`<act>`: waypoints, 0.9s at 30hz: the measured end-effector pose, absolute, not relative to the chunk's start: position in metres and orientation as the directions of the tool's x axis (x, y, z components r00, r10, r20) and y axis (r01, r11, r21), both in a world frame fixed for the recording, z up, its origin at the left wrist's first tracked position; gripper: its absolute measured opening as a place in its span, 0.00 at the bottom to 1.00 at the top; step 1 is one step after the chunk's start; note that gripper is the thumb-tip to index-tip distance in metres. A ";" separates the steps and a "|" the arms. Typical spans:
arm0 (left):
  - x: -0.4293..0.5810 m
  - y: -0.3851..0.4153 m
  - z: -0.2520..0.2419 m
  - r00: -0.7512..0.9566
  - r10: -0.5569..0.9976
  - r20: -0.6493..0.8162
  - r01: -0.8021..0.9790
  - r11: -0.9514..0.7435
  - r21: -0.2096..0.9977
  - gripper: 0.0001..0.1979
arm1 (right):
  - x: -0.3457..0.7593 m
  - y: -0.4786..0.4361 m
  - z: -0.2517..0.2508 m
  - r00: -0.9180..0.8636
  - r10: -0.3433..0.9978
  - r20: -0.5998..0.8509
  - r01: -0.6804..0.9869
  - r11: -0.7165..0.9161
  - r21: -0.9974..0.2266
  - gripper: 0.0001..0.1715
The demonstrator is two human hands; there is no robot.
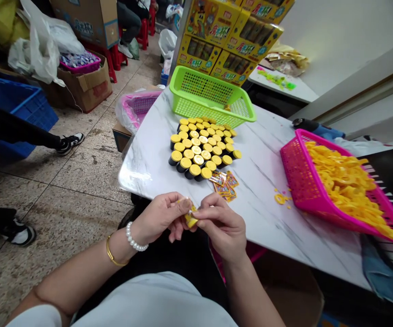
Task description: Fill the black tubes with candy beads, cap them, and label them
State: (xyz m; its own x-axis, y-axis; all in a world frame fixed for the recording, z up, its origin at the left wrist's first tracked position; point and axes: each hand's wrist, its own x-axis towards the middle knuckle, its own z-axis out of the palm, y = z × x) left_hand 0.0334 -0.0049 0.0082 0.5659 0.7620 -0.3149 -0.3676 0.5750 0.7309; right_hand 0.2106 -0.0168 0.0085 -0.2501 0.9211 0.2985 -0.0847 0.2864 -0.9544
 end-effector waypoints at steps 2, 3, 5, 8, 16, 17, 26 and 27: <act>0.035 -0.004 0.009 0.600 0.743 -0.295 -0.361 0.581 0.729 0.30 | 0.210 -0.018 0.008 -0.253 0.919 0.302 -0.122 0.279 -0.952 0.10; 0.035 -0.004 0.010 0.605 0.738 -0.301 -0.341 0.581 0.739 0.30 | 0.210 -0.018 0.007 -0.248 0.922 0.296 -0.144 0.267 -0.953 0.10; 0.035 -0.003 0.010 0.573 0.747 -0.337 -0.288 0.569 0.770 0.29 | 0.211 -0.019 0.007 -0.250 0.927 0.280 -0.143 0.250 -0.958 0.11; 0.035 -0.002 0.012 0.551 0.750 -0.366 -0.271 0.575 0.772 0.30 | 0.211 -0.019 0.009 -0.264 0.925 0.273 -0.060 0.267 -0.962 0.12; 0.047 0.006 0.021 0.558 0.755 -0.345 -0.354 0.593 0.723 0.29 | 0.217 -0.020 0.022 -0.242 0.869 0.431 0.122 0.468 -0.875 0.15; 0.048 0.008 0.023 0.559 0.760 -0.331 -0.362 0.583 0.728 0.29 | 0.220 -0.015 0.026 -0.267 0.850 0.453 0.177 0.506 -0.844 0.14; 0.039 0.005 0.014 0.333 0.894 -0.300 -0.263 0.394 0.881 0.31 | 0.260 0.172 0.127 0.003 0.828 0.560 0.484 0.489 -0.726 0.27; 0.037 0.001 0.010 0.322 0.894 -0.310 -0.224 0.390 0.893 0.29 | 0.267 0.184 0.130 0.025 0.875 0.484 0.495 0.410 -0.766 0.29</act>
